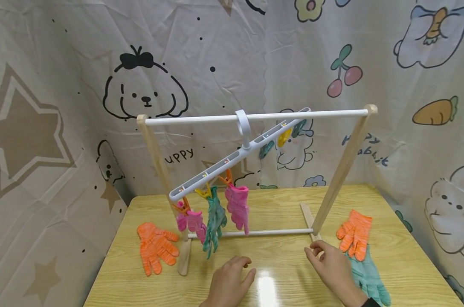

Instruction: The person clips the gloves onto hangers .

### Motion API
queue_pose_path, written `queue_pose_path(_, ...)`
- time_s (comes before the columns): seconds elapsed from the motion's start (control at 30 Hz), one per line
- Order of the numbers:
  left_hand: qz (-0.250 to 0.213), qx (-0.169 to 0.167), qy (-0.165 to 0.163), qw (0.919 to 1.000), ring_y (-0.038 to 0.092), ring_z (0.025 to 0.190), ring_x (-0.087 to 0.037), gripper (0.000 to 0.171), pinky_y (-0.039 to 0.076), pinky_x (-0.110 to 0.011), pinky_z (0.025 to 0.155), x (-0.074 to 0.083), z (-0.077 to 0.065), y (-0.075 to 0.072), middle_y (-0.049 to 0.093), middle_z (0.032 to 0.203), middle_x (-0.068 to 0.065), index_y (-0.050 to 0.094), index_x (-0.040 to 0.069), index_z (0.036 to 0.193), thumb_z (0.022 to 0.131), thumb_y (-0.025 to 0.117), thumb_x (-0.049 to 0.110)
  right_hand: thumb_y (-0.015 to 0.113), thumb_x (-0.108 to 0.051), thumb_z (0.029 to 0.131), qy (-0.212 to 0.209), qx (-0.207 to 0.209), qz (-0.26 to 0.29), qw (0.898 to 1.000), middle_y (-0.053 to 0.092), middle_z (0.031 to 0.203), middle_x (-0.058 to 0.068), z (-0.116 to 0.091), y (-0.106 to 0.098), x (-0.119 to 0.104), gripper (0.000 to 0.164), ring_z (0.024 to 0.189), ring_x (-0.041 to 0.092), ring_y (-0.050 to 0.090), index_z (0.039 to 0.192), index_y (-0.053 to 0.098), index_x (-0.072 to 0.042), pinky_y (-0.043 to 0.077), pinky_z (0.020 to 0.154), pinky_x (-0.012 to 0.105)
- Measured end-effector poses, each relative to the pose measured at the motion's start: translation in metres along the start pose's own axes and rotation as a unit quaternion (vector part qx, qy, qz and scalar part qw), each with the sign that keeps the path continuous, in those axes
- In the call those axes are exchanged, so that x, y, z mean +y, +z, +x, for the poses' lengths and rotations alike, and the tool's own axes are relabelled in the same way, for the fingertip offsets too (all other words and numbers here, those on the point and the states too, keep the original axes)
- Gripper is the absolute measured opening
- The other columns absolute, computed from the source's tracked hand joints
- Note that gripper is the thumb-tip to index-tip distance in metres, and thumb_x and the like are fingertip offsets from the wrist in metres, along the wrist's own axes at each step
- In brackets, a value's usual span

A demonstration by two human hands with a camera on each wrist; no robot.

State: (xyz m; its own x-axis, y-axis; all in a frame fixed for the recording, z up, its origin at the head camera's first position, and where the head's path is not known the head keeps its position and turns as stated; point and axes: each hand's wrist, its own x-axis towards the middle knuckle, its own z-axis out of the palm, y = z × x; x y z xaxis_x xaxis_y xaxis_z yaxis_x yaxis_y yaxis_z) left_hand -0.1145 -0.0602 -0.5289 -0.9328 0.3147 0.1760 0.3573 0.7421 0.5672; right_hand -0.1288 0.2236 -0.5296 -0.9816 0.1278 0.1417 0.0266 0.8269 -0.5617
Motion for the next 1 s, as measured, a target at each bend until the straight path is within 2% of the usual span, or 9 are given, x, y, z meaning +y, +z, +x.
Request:
queue_pose_path(0.13, 0.002, -0.004, 0.0, 1.0, 0.07, 0.078, -0.012, 0.024, 0.05, -0.022, 0.059, 0.002, 0.0, 0.001, 0.075, 0.096, -0.001, 0.074, 0.01, 0.106, 0.094, 0.07, 0.031, 0.068, -0.035, 0.096, 0.034, -0.014, -0.011, 0.999, 0.071, 0.083, -0.003, 0.0, -0.013, 0.014, 0.029, 0.056, 0.002, 0.055, 0.104, 0.073, -0.008, 0.04, 0.044, 0.023)
queue_pose_path(0.23, 0.003, -0.004, 0.004, 1.0, 0.069, 0.078, -0.01, 0.025, 0.049, -0.022, 0.059, 0.003, -0.001, 0.002, 0.075, 0.097, -0.001, 0.073, 0.01, 0.106, 0.095, 0.069, 0.033, 0.067, -0.036, 0.096, 0.044, -0.017, -0.031, 0.998, 0.073, 0.088, 0.003, 0.0, -0.021, 0.026, 0.035, 0.063, 0.008, 0.06, 0.107, 0.072, -0.004, 0.042, 0.046, 0.024)
queue_pose_path(0.47, 0.005, -0.007, 0.002, 1.0, 0.069, 0.077, -0.01, 0.024, 0.049, -0.023, 0.057, 0.004, 0.0, 0.004, 0.075, 0.097, -0.001, 0.074, 0.011, 0.105, 0.095, 0.069, 0.032, 0.068, -0.034, 0.094, 0.061, -0.042, -0.087, 0.993, 0.075, 0.101, 0.02, 0.004, -0.037, 0.057, 0.04, 0.055, 0.016, 0.058, 0.111, 0.07, 0.002, 0.043, 0.044, 0.031)
queue_pose_path(0.63, 0.001, -0.011, -0.005, 0.9999, 0.069, 0.076, -0.01, 0.023, 0.048, -0.022, 0.057, 0.005, 0.001, 0.004, 0.075, 0.096, -0.002, 0.074, 0.01, 0.105, 0.094, 0.07, 0.029, 0.069, -0.025, 0.094, 0.078, -0.072, -0.137, 0.985, 0.073, 0.092, 0.019, 0.009, -0.042, 0.077, 0.027, 0.074, 0.028, 0.07, 0.1, 0.071, 0.001, 0.053, 0.055, 0.041)
queue_pose_path(0.77, 0.004, -0.01, -0.005, 0.9999, 0.069, 0.076, -0.01, 0.022, 0.048, -0.023, 0.056, 0.004, 0.001, 0.004, 0.075, 0.095, -0.001, 0.074, 0.01, 0.104, 0.094, 0.071, 0.029, 0.073, -0.025, 0.091, 0.097, -0.117, -0.153, 0.976, 0.071, 0.088, 0.017, 0.009, -0.04, 0.09, 0.028, 0.074, 0.03, 0.07, 0.098, 0.069, 0.002, 0.053, 0.059, 0.045)
queue_pose_path(0.87, 0.006, -0.007, -0.002, 1.0, 0.069, 0.076, -0.01, 0.022, 0.048, -0.023, 0.056, 0.003, 0.0, 0.005, 0.075, 0.095, -0.001, 0.074, 0.01, 0.104, 0.094, 0.071, 0.029, 0.075, -0.026, 0.09, 0.111, -0.146, -0.15, 0.972, 0.072, 0.091, 0.019, 0.009, -0.037, 0.096, 0.032, 0.077, 0.032, 0.07, 0.101, 0.069, 0.003, 0.053, 0.061, 0.047)
queue_pose_path(1.0, 0.01, -0.001, -0.001, 0.9999, 0.07, 0.077, -0.011, 0.023, 0.049, -0.023, 0.057, 0.002, 0.0, 0.004, 0.075, 0.096, 0.0, 0.074, 0.011, 0.105, 0.094, 0.07, 0.03, 0.076, -0.024, 0.089, 0.116, -0.156, -0.149, 0.97, 0.071, 0.09, 0.017, 0.011, -0.032, 0.102, 0.03, 0.077, 0.031, 0.069, 0.1, 0.068, 0.003, 0.053, 0.063, 0.047)
